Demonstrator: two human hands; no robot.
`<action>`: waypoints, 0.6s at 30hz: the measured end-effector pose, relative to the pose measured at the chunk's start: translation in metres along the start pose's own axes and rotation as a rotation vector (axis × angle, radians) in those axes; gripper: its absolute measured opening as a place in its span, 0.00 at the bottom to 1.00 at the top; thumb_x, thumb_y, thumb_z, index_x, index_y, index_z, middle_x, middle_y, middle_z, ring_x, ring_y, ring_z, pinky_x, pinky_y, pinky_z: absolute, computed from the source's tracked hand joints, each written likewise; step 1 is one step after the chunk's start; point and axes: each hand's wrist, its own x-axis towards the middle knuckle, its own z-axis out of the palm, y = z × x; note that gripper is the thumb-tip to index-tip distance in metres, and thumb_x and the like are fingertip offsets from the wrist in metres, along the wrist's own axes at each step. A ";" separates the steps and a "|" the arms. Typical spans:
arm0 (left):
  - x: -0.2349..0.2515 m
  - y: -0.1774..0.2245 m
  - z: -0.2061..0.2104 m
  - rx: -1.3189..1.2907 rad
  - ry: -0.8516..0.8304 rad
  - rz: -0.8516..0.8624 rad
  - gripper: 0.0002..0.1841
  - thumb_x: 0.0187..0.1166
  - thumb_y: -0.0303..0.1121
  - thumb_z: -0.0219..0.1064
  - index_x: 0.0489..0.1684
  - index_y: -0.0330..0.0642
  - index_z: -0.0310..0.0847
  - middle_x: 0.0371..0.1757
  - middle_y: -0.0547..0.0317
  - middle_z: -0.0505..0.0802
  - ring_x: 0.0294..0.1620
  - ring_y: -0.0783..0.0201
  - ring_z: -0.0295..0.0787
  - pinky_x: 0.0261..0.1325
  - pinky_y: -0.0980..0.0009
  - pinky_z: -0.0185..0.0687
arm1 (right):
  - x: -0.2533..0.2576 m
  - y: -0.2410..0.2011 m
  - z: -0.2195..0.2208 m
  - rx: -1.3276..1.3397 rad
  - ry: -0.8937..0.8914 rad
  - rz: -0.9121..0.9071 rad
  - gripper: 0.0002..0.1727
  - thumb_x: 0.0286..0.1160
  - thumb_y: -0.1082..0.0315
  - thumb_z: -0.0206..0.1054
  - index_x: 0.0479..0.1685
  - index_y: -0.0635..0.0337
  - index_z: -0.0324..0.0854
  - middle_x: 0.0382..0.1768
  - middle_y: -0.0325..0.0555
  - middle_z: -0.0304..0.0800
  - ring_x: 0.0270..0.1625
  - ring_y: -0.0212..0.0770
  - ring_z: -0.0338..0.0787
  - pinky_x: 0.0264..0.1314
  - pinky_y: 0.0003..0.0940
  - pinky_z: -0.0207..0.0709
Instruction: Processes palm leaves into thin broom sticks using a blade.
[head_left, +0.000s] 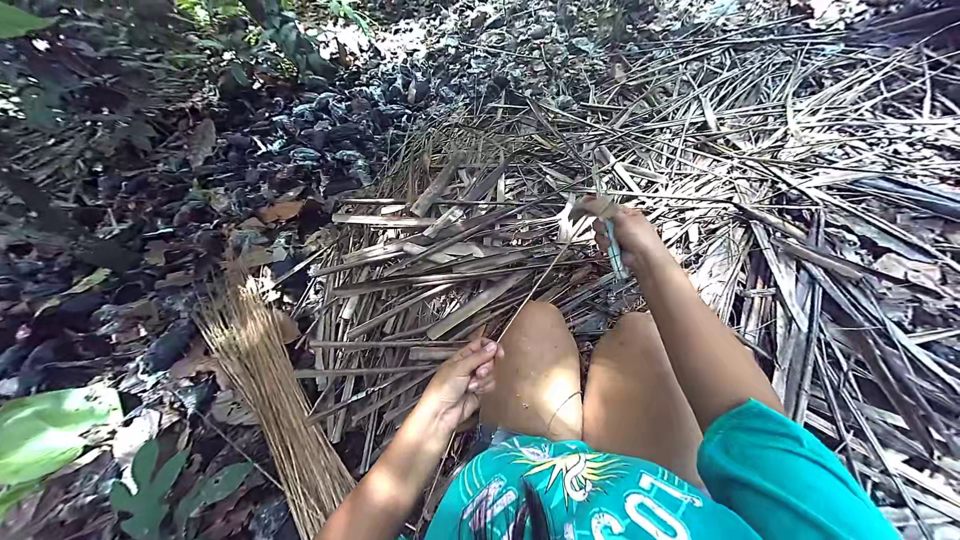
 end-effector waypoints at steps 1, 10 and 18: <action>0.000 0.000 0.000 -0.015 0.009 -0.007 0.16 0.91 0.26 0.45 0.35 0.44 0.78 0.13 0.76 0.73 0.09 0.83 0.64 0.16 0.89 0.63 | 0.003 0.003 0.003 0.084 0.001 0.067 0.16 0.95 0.59 0.48 0.57 0.57 0.79 0.18 0.29 0.70 0.13 0.23 0.66 0.16 0.17 0.64; -0.011 -0.003 -0.017 -0.105 -0.006 -0.035 0.16 0.93 0.28 0.42 0.38 0.44 0.77 0.14 0.74 0.74 0.10 0.83 0.67 0.16 0.89 0.66 | 0.005 0.027 0.007 0.400 -0.277 0.191 0.30 0.96 0.47 0.31 0.58 0.56 0.78 0.13 0.25 0.67 0.11 0.22 0.65 0.15 0.16 0.64; -0.007 0.005 -0.007 -0.217 -0.116 0.010 0.17 0.92 0.29 0.43 0.36 0.45 0.78 0.13 0.75 0.75 0.11 0.83 0.69 0.17 0.88 0.68 | -0.129 0.045 0.061 -0.193 -0.953 0.154 0.30 0.87 0.62 0.54 0.87 0.57 0.57 0.24 0.27 0.75 0.19 0.20 0.73 0.22 0.15 0.69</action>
